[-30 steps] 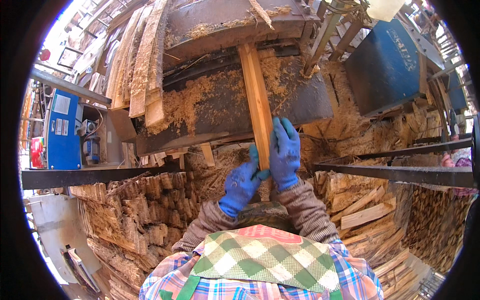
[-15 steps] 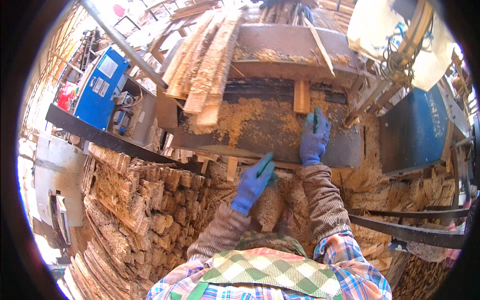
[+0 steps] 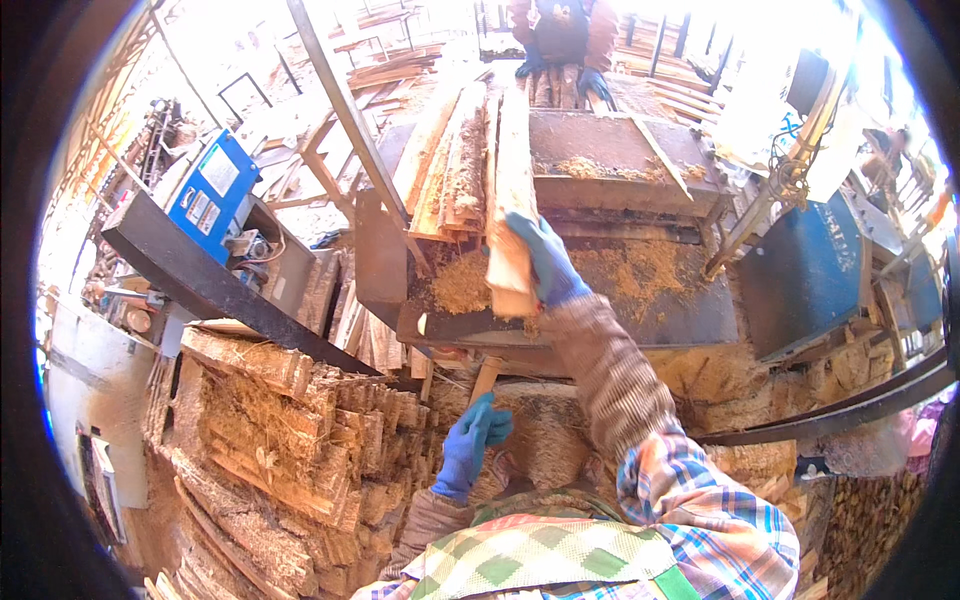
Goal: The person repeatedly picks up wooden planks from a stack, places them on a machine table, and moves them through the machine. The person handles the planks one at a time, turning them over and repositioning them as needed.
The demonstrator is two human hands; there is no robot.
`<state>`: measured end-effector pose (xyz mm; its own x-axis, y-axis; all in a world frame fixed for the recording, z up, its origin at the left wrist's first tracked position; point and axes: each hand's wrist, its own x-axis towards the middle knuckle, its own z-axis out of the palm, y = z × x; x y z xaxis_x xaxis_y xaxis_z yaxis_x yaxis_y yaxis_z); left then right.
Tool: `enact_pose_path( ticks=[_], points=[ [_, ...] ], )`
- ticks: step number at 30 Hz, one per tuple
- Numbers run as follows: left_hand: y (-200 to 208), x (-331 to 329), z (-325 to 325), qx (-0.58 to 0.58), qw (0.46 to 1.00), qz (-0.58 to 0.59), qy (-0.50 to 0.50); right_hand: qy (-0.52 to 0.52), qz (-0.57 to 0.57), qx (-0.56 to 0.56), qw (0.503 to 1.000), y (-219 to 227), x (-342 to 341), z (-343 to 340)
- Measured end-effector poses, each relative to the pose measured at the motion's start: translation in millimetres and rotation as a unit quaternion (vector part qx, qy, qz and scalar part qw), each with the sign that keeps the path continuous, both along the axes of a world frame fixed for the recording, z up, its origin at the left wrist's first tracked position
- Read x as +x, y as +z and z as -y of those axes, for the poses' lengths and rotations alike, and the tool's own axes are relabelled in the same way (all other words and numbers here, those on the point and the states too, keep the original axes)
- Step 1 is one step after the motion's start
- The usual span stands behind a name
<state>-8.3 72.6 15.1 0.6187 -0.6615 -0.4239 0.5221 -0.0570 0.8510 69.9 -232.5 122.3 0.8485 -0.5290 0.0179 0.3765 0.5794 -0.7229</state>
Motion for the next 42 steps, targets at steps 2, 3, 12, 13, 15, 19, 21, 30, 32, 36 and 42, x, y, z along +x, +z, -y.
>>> enact_pose_path(
  ticks=[2,3,12,13,15,19,21,30,32,36,42],
  points=[
    [19,9,17,-0.028,0.998,-0.053,-0.008,0.100,-0.027,0.072,0.992,-16,-52,-38],
    [27,12,33,-0.121,0.990,-0.068,-0.035,0.105,-0.024,0.096,0.990,-12,-86,-65],
    [42,1,122,-0.185,0.946,-0.172,-0.202,-0.020,-0.307,-0.062,0.950,-65,-286,-172],
    [33,-11,122,-0.167,0.950,-0.195,-0.177,-0.075,-0.311,-0.077,0.944,-62,-297,-180],
    [15,-11,129,-0.154,0.945,-0.193,-0.214,-0.055,-0.323,-0.149,0.933,-38,-313,-188],
    [14,-34,144,-0.123,0.974,-0.152,-0.116,-0.103,-0.254,-0.034,0.961,-56,-340,-166],
    [0,-28,136,-0.132,0.961,-0.213,-0.121,-0.158,-0.278,-0.029,0.947,-84,-357,-156],
    [12,-62,132,-0.167,0.957,-0.219,-0.095,-0.248,-0.343,-0.201,0.884,-110,-385,-121],
    [11,-57,138,-0.185,0.941,-0.254,-0.127,-0.265,-0.324,-0.197,0.886,-114,-387,-107],
    [14,-63,156,-0.173,0.957,-0.221,-0.073,-0.290,-0.329,-0.178,0.881,-110,-386,-64],
    [19,-64,160,-0.170,0.964,-0.189,-0.077,-0.278,-0.366,-0.165,0.873,-78,-378,-7]
  ],
)
